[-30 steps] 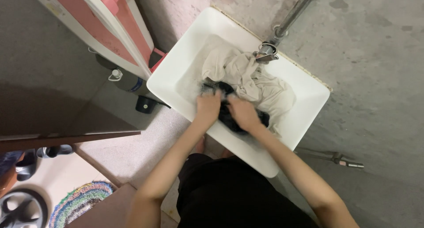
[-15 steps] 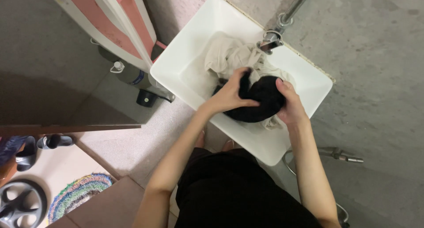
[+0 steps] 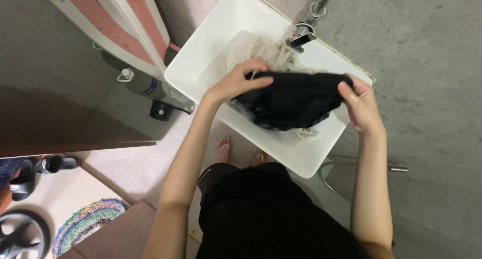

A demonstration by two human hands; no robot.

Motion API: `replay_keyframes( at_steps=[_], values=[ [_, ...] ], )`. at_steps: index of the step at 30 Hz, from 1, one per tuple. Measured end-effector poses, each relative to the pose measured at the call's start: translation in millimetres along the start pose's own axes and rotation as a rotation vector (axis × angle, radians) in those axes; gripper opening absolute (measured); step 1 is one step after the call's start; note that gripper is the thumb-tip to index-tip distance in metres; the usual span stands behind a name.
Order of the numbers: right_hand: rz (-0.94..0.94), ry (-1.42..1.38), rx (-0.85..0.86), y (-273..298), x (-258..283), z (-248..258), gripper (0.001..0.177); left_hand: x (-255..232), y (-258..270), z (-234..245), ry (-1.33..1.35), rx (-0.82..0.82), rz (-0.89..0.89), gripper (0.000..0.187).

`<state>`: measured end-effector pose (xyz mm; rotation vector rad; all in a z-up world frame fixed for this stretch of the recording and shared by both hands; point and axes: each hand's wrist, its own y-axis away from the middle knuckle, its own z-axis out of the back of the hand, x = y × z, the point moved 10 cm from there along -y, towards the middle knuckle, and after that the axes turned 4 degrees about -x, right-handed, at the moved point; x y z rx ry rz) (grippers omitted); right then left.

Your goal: Hand-washing black and white garments in a sink and bucket with detergent.

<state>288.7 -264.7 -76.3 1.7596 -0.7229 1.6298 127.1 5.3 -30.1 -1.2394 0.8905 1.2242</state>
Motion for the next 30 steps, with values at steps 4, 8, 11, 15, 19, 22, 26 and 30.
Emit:
replay_keyframes(
  at_steps=[4,8,11,15,19,22,26,30],
  values=[
    [0.035,-0.101,-0.108,0.5,56.9,-30.2,0.026,-22.9,-23.9,-11.8,0.180,-0.037,0.037,0.025],
    [0.098,-0.058,-0.202,-13.1,62.7,-16.3,0.024,-37.7,-42.5,-8.7,0.125,-0.088,-0.076,0.031],
    [0.152,0.185,-0.266,-32.0,27.1,9.1,0.022,-5.4,-55.8,-1.1,-0.116,-0.159,-0.102,0.033],
    [0.368,0.575,-0.338,-32.7,11.8,8.5,0.028,70.8,-72.5,-8.1,-0.408,-0.104,0.042,0.045],
    [0.585,0.917,-0.428,4.6,50.9,-50.2,0.033,89.8,-74.0,-22.7,-0.573,0.014,0.151,0.068],
    [0.528,1.096,-0.425,7.0,40.5,-56.0,0.052,96.8,-71.9,-29.7,-0.721,0.062,0.173,0.073],
    [0.141,1.065,-0.299,1.9,16.1,-46.1,0.058,85.5,-60.4,-27.7,-0.605,0.047,0.144,0.048],
    [0.266,0.951,-0.310,22.2,43.9,-71.4,0.033,64.0,-44.0,-16.0,-0.097,0.004,0.096,0.046]
  ],
)
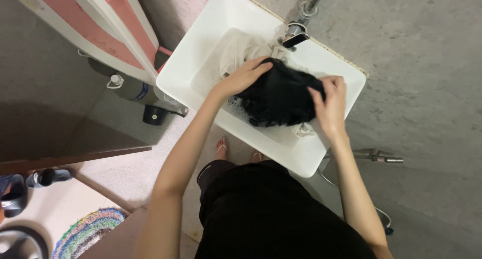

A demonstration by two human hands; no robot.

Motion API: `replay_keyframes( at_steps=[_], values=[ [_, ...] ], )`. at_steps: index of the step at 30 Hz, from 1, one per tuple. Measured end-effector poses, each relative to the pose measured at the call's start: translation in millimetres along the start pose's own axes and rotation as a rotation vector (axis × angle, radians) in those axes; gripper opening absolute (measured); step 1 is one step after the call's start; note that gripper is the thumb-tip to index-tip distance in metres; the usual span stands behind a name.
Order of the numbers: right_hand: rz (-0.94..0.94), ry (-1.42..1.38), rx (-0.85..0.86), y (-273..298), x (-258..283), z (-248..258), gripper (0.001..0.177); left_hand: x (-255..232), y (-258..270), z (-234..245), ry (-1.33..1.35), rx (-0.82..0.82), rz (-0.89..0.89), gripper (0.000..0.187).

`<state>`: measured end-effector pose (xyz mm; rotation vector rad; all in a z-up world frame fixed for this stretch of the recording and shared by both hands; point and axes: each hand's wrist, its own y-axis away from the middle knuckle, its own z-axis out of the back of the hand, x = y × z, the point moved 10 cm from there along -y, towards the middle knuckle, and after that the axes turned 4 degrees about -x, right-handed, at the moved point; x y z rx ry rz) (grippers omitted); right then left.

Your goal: Hand-washing black and white garments in a sink and bucket with detergent.

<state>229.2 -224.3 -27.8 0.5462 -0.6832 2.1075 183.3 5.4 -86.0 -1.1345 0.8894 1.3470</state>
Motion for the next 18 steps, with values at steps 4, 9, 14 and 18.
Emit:
replay_keyframes(
  at_steps=[4,9,14,18],
  values=[
    [-0.079,-0.343,0.054,9.6,4.8,-58.8,0.028,11.5,17.4,1.7,0.091,0.030,0.072,0.050],
    [0.083,0.141,0.337,19.4,60.4,-141.1,0.034,88.7,44.8,1.7,-0.694,0.215,0.208,0.044],
    [0.489,0.516,0.180,34.8,66.7,-178.2,0.033,181.9,46.1,5.2,-1.093,0.049,0.219,0.024],
    [0.600,0.608,0.083,38.2,95.6,-168.2,0.042,157.8,43.3,11.3,-1.162,0.017,0.151,0.015]
  ],
)
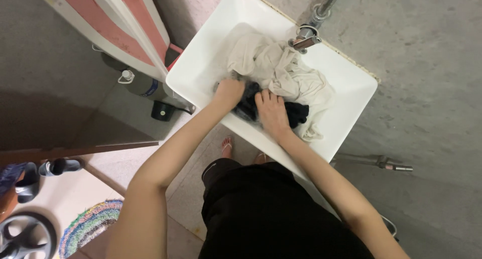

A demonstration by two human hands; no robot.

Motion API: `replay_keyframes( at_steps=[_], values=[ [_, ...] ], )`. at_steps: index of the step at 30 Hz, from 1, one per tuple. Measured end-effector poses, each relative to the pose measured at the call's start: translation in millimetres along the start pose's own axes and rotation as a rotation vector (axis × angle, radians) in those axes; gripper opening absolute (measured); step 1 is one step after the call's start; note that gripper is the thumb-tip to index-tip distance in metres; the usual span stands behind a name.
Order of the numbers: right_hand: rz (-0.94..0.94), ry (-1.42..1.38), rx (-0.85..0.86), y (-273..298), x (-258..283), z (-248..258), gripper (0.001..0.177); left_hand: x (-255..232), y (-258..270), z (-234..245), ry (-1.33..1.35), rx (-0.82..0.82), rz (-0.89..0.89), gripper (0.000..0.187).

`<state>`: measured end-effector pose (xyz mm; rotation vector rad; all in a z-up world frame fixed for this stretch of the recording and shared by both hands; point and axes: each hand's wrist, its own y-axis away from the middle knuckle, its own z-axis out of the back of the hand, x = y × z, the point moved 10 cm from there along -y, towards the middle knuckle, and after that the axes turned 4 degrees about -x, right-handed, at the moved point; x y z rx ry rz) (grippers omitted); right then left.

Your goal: Hand-washing black and white garments in a sink and bucket with detergent.

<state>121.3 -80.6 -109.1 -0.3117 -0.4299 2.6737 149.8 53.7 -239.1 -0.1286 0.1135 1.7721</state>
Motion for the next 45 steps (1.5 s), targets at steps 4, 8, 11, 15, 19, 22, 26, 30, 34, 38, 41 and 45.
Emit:
replay_keyframes(
  at_steps=[4,8,11,15,19,22,26,30,34,38,41,45],
  values=[
    [-0.317,-0.598,0.240,21.7,-50.3,-58.7,0.036,0.8,-1.9,22.5,0.350,-0.063,0.033,0.025],
    [-0.808,-1.796,-0.008,43.0,-101.8,-75.9,0.049,-23.7,12.7,55.9,1.221,-0.018,0.310,0.040],
    [-1.086,-2.376,-0.081,22.8,-89.6,-4.9,0.059,-71.9,20.9,70.0,1.886,0.007,0.589,0.046],
    [-1.363,-2.173,-0.249,31.1,-99.8,-49.8,0.044,-111.4,17.6,54.6,2.375,-0.380,0.795,0.052],
    [-0.910,-1.324,-0.231,41.0,-91.7,-23.2,0.039,-85.1,5.1,-50.1,2.046,-0.579,0.987,0.060],
    [-0.825,-1.063,-0.125,35.7,-80.0,17.8,0.030,-92.0,11.5,-58.4,2.085,-0.501,1.060,0.060],
    [-0.693,-0.983,-0.210,13.9,-108.9,2.8,0.027,-131.6,32.9,-18.3,2.268,-0.233,1.034,0.046],
    [-0.546,-1.051,-0.238,23.3,-70.1,45.9,0.023,-96.6,6.5,-68.8,2.209,-0.232,0.923,0.047],
    [-0.617,-0.906,-0.127,27.1,-73.5,40.0,0.025,-117.2,6.9,-46.5,2.412,-0.266,0.787,0.044],
    [-0.680,-1.001,-0.273,12.3,-122.3,7.3,0.024,-135.7,46.9,-2.1,2.056,-0.116,0.819,0.050],
    [-0.678,-0.997,-0.246,4.3,-133.7,12.1,0.024,-93.9,45.3,53.4,1.549,-0.051,0.471,0.055],
    [-0.639,-0.978,-0.213,4.1,-119.1,32.4,0.024,2.5,34.1,88.0,0.827,-0.127,0.370,0.048]
  ],
)
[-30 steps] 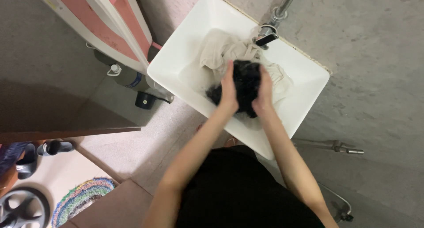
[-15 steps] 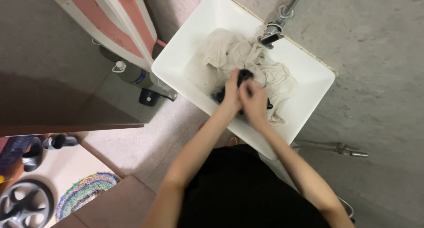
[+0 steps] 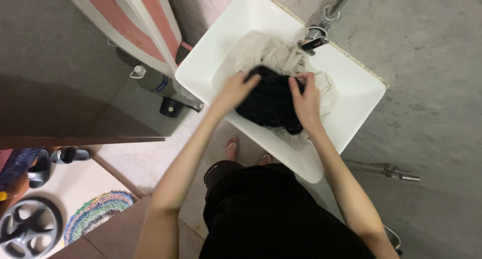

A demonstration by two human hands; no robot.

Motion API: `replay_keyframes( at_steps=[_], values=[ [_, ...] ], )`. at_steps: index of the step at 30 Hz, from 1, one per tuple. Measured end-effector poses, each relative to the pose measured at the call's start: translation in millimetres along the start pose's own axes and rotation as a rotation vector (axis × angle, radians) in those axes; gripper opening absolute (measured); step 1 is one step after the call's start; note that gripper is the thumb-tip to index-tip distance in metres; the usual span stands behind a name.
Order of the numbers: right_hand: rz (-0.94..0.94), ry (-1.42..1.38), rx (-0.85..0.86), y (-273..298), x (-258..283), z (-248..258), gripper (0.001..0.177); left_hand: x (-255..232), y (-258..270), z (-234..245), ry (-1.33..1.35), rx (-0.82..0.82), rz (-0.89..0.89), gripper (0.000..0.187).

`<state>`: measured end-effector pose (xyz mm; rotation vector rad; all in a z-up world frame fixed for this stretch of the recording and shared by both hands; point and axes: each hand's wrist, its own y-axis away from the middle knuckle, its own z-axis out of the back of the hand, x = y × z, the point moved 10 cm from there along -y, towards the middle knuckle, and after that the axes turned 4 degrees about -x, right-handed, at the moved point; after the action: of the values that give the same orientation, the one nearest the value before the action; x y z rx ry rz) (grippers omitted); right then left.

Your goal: Hand-washing black and white garments in a sink and bucket with detergent.

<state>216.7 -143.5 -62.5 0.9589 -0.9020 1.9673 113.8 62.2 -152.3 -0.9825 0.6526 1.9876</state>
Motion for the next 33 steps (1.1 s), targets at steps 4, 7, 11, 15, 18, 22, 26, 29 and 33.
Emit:
replay_keyframes(
  at_steps=[4,7,11,15,18,22,26,29,33],
  values=[
    [0.312,0.056,-0.006,12.6,33.2,-8.4,0.033,-21.2,4.8,60.8,-0.190,-0.167,-0.095,0.040],
    [0.424,0.301,-0.070,26.9,62.7,0.7,0.038,-54.5,23.4,86.6,-0.426,-0.435,-0.259,0.039],
    [0.357,0.246,0.426,51.2,27.6,-54.4,0.041,-44.9,32.8,13.0,-0.467,0.034,-0.257,0.051],
    [0.600,0.480,0.352,73.5,50.7,-73.9,0.071,-45.5,50.1,-28.3,-0.500,0.179,-0.165,0.089],
    [0.604,0.588,0.411,71.6,39.9,-87.1,0.060,-19.8,35.0,-54.2,-0.665,0.102,-0.162,0.070],
    [0.589,0.766,0.421,67.7,-1.5,-107.9,0.030,24.3,11.8,-88.3,-0.735,0.031,-0.204,0.058],
    [0.534,0.460,0.378,61.3,12.6,-91.5,0.018,17.0,26.4,-64.6,-0.521,0.233,-0.071,0.071],
    [0.380,0.129,0.252,43.1,16.7,-64.2,0.023,-30.3,40.4,-23.1,-0.323,0.234,-0.116,0.090],
    [0.072,-0.206,0.091,16.9,8.4,-28.6,0.036,-42.2,40.6,-11.7,0.333,0.265,-0.253,0.108]
  ],
)
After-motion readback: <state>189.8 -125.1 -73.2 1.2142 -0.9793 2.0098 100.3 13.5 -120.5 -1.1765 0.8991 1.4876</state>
